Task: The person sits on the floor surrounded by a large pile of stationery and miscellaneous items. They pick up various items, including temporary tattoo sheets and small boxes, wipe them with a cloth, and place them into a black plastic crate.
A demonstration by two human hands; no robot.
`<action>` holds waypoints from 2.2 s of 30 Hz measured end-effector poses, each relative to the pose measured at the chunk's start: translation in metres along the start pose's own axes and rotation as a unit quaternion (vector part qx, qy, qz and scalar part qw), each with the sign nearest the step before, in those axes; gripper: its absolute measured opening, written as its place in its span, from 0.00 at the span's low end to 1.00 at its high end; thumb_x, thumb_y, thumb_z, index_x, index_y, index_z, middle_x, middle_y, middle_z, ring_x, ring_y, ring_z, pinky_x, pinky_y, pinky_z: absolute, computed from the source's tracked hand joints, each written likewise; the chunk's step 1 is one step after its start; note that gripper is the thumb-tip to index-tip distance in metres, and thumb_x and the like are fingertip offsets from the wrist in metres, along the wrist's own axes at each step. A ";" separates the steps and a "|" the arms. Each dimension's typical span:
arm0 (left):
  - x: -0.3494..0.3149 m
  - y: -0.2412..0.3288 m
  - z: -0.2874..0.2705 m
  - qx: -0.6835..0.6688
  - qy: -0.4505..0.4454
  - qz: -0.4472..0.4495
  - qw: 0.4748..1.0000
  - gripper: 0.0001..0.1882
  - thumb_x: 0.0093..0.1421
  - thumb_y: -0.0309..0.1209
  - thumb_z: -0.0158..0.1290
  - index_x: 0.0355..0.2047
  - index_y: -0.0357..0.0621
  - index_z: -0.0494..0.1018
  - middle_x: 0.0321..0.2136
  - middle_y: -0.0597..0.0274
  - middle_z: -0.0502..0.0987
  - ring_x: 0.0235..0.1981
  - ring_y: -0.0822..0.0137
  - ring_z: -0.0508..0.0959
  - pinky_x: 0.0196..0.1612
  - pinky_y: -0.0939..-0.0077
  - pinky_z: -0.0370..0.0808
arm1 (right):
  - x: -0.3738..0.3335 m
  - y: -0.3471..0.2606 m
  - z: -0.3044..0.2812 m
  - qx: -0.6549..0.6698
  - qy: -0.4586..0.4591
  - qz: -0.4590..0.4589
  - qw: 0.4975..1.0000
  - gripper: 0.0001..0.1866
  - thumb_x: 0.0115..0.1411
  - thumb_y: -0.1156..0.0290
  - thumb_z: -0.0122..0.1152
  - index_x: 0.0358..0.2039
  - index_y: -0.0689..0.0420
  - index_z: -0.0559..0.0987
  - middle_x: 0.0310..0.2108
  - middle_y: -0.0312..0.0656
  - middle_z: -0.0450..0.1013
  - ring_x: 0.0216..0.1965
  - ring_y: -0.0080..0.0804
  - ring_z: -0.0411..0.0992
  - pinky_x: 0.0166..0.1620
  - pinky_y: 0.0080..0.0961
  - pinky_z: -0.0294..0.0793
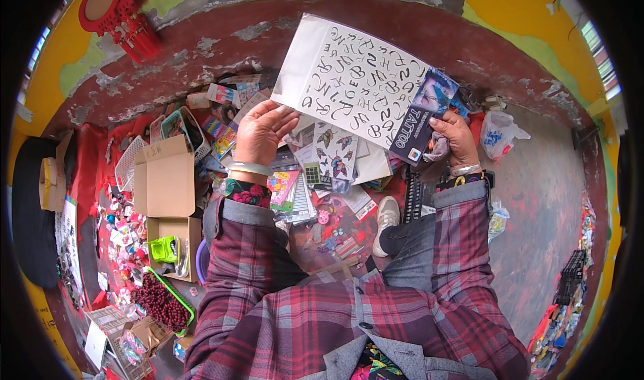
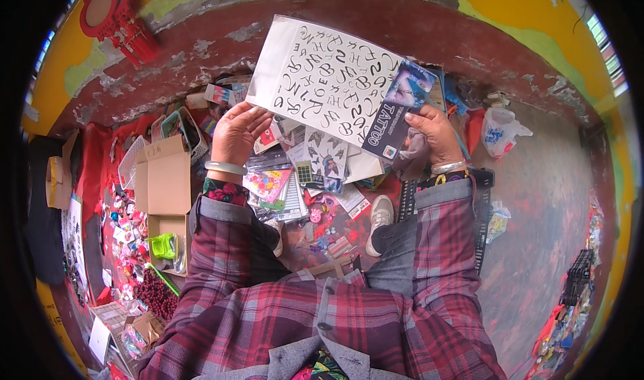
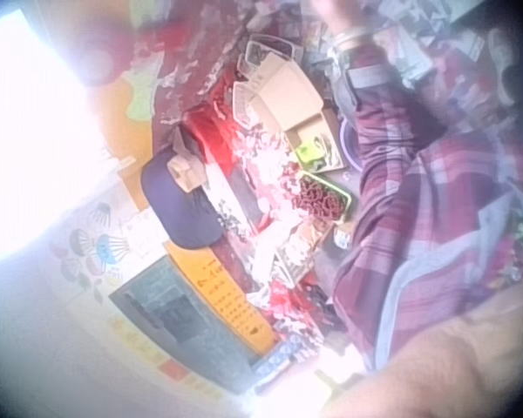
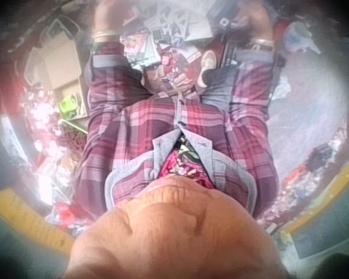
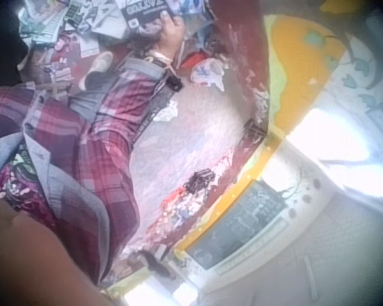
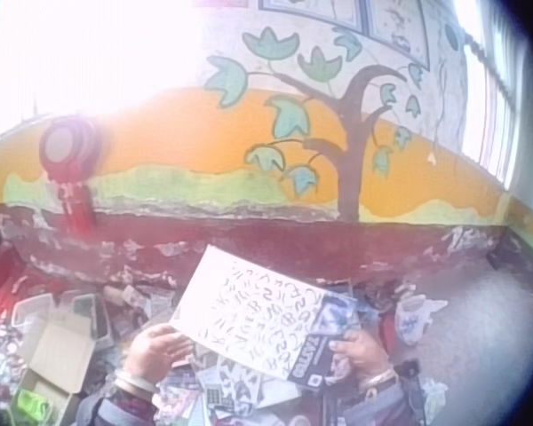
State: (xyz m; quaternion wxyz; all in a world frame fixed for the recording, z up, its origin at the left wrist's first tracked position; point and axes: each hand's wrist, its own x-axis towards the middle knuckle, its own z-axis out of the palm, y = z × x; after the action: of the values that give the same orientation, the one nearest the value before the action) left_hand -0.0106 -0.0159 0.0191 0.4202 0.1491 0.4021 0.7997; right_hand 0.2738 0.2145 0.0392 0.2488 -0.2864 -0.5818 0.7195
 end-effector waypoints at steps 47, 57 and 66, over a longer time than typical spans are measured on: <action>0.003 -0.004 -0.005 -0.044 0.008 0.038 0.998 0.19 0.59 0.24 0.46 0.50 0.28 0.62 0.42 0.48 0.73 0.40 0.60 0.77 0.46 0.67 0.74 | 0.003 0.003 -0.003 0.013 -0.016 0.034 0.999 0.04 0.55 0.73 0.57 0.30 0.60 0.74 0.25 0.37 0.74 0.19 0.20 0.71 0.22 0.15 0.71; 0.005 -0.006 -0.005 0.007 0.020 0.045 0.999 0.18 0.59 0.22 0.44 0.49 0.27 0.63 0.41 0.46 0.74 0.40 0.58 0.77 0.46 0.67 0.75 | 0.003 -0.001 0.002 0.012 -0.022 0.037 0.999 0.05 0.55 0.73 0.57 0.32 0.60 0.74 0.26 0.37 0.74 0.19 0.19 0.70 0.21 0.14 0.71; 0.005 -0.005 0.002 -0.077 0.032 0.035 0.996 0.13 0.58 0.25 0.48 0.43 0.32 0.67 0.36 0.55 0.75 0.36 0.63 0.77 0.41 0.69 0.75 | 0.008 0.005 -0.004 0.039 -0.037 0.037 0.998 0.07 0.54 0.73 0.57 0.33 0.62 0.75 0.26 0.38 0.74 0.20 0.19 0.71 0.22 0.15 0.71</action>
State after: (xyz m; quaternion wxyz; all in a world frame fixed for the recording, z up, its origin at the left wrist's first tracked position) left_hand -0.0092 -0.0095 0.0160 0.3887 0.1046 0.3476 0.8468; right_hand 0.2707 0.2223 0.0321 0.2112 -0.2709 -0.5507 0.7607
